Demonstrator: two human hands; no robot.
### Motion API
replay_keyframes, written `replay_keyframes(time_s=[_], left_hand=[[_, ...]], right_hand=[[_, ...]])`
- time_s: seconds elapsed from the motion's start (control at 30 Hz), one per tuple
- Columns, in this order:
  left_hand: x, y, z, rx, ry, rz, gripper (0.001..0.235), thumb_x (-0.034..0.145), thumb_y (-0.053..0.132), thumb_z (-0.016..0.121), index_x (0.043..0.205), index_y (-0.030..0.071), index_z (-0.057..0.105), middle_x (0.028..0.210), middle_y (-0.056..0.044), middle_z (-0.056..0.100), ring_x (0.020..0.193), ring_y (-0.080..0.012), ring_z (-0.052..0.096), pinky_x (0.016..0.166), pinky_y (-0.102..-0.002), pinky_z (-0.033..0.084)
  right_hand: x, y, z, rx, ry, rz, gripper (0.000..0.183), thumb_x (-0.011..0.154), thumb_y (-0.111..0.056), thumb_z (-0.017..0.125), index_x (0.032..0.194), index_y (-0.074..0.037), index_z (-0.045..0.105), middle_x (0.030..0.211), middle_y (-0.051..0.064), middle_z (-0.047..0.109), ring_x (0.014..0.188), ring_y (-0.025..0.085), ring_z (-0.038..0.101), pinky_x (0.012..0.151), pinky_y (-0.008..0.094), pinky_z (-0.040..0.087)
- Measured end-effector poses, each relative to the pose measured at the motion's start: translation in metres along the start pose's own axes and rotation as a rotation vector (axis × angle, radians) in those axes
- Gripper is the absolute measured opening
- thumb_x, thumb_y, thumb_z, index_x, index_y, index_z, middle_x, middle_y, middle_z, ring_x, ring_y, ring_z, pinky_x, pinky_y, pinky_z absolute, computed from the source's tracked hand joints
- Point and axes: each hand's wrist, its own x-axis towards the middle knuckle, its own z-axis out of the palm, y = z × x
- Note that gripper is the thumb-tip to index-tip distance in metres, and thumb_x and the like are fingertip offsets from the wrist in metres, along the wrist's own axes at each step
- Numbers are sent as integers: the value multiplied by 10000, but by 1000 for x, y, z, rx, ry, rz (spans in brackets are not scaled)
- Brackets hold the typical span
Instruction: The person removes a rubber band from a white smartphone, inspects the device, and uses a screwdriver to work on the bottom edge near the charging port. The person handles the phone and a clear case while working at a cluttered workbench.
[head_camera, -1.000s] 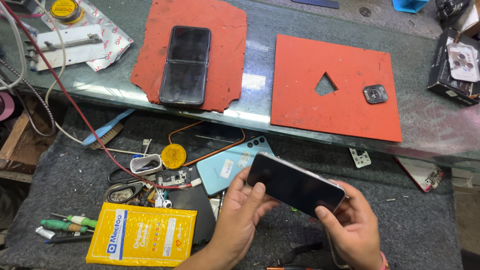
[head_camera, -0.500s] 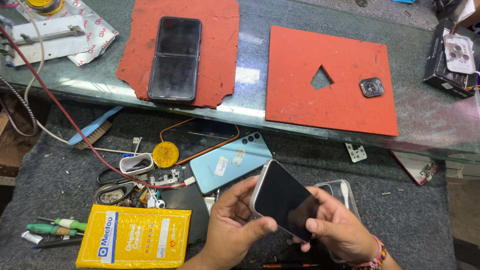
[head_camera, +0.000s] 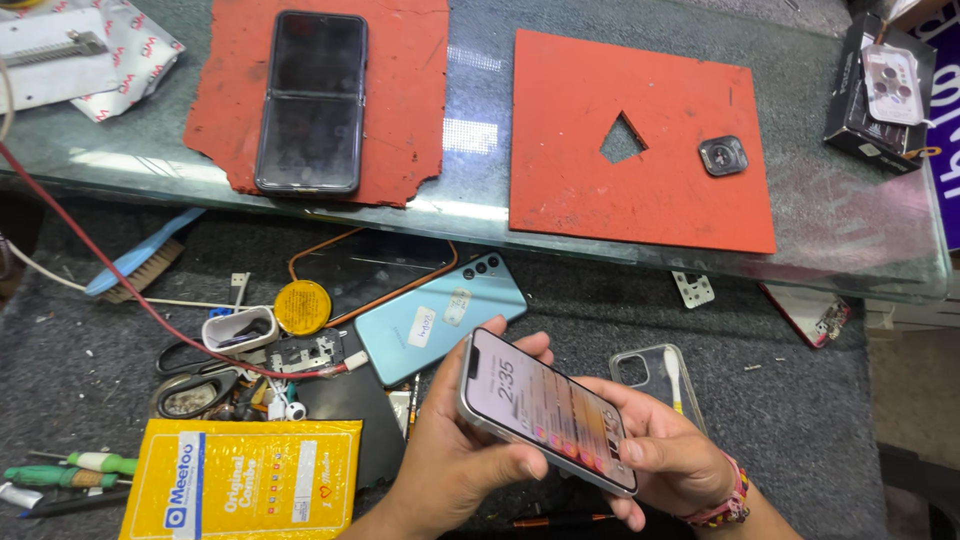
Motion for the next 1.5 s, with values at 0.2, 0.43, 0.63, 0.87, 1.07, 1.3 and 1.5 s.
replay_keyframes(time_s=[0.2,0.43,0.63,0.87,1.07,1.3,1.5], left_hand=[[6,0,-4,-102,41,-72,1113,743,283,900,1591,62,213,1525,-212,506,1406,-311,500,1152,-470,440],[8,-4,-9,-319,55,-149,907,822,346,816,1550,100,334,1494,-188,529,1389,-311,514,1161,-509,411],[8,-5,-9,-376,60,-173,784,861,375,770,1500,105,405,1477,-196,535,1392,-321,509,1181,-523,393],[8,-7,-10,-393,61,-181,781,862,422,753,1489,92,423,1476,-204,544,1407,-327,501,1182,-520,369],[8,-7,-10,-407,85,-206,768,856,443,735,1478,100,442,1465,-204,555,1402,-326,508,1147,-524,353],[8,-9,-10,-407,83,-163,697,908,404,703,1467,73,448,1463,-217,552,1400,-331,512,1181,-524,398],[9,-11,-7,-265,187,-125,744,884,241,732,1498,62,354,1458,-212,546,1356,-303,554,1139,-489,444]], right_hand=[[-5,-3,9,84,-94,-18,1132,842,-246,786,1603,77,13,1151,275,655,723,273,752,536,352,612],[-8,0,9,3,-147,-49,1171,870,-169,827,1636,83,-22,1067,245,684,796,303,758,599,372,627],[-9,3,5,-24,-235,-83,1070,949,-163,769,1637,88,-12,913,261,728,800,300,765,667,365,635],[-11,4,5,-89,-185,-82,1076,926,-193,784,1630,62,10,902,268,728,796,302,765,653,353,632],[-11,2,9,-131,-162,-69,1081,928,-224,799,1646,61,42,967,245,727,798,271,759,686,350,628],[-7,3,16,-318,62,-88,1048,871,-336,846,1605,84,226,1010,217,703,812,259,760,659,370,640],[-2,1,18,-383,155,-137,1168,741,-409,897,1600,41,247,1188,214,686,911,253,745,716,354,635]])
